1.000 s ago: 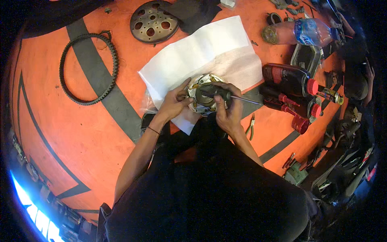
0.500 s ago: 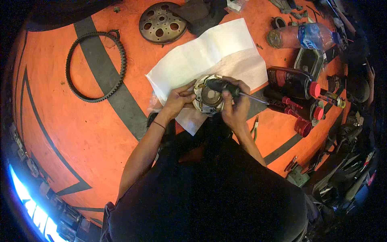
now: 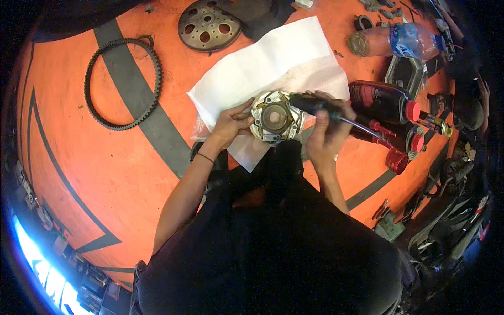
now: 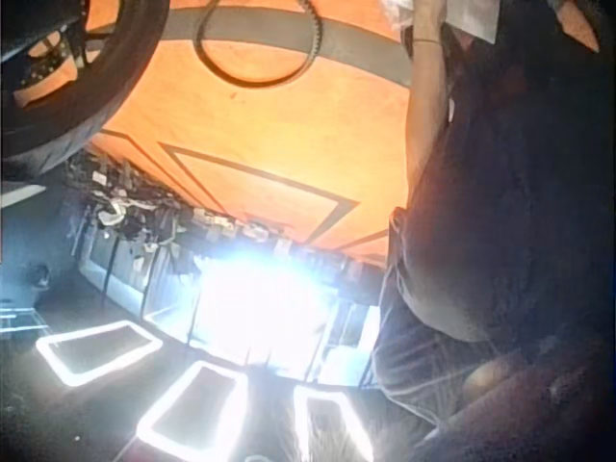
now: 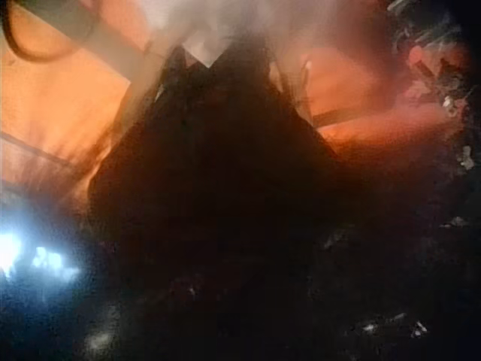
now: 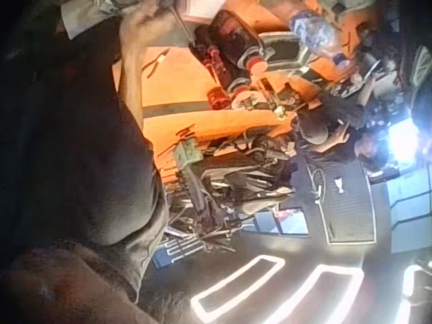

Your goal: The person assembles internal motorcycle components, including springs and circular plates, using a screwdriver and pliers while working on a white cloth on the floor.

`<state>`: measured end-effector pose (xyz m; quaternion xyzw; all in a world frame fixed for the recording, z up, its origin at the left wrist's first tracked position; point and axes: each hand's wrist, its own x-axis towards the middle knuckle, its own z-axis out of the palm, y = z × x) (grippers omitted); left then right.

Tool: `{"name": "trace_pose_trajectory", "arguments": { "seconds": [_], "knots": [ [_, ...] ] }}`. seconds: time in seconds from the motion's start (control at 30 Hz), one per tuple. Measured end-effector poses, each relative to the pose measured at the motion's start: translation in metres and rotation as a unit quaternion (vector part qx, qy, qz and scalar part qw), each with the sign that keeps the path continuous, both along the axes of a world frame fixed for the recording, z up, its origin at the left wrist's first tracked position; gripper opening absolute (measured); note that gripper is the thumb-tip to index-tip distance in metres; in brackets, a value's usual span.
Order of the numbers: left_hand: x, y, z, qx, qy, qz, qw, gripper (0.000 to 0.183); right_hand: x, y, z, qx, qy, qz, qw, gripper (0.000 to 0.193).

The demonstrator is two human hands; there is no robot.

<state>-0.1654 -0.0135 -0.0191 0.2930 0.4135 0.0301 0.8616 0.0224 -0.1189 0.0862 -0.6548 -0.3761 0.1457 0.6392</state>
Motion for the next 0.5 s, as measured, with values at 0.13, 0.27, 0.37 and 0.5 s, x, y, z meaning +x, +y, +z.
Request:
{"name": "trace_pose_trajectory", "arguments": {
  "seconds": [0.13, 0.27, 0.37, 0.5],
  "knots": [
    [0.018, -0.001, 0.004, 0.001, -0.003, -0.008, 1.000, 0.058, -0.015, 0.001, -0.001, -0.115, -0.129, -0.016, 0.985, 0.027],
    [0.013, -0.003, -0.001, -0.003, -0.022, 0.013, 1.000, 0.057, -0.036, -0.011, -0.038, -0.202, -0.039, 0.079, 0.975, 0.030],
    [0.008, 0.001, -0.001, 0.005, -0.011, 0.012, 1.000, 0.058, -0.011, -0.003, -0.033, -0.107, -0.027, 0.034, 0.993, 0.031],
    [0.006, 0.003, 0.003, -0.009, -0.001, 0.013, 1.000, 0.059, -0.007, 0.019, 0.001, 0.157, 0.048, -0.052, 0.985, 0.034]
  ]
}}
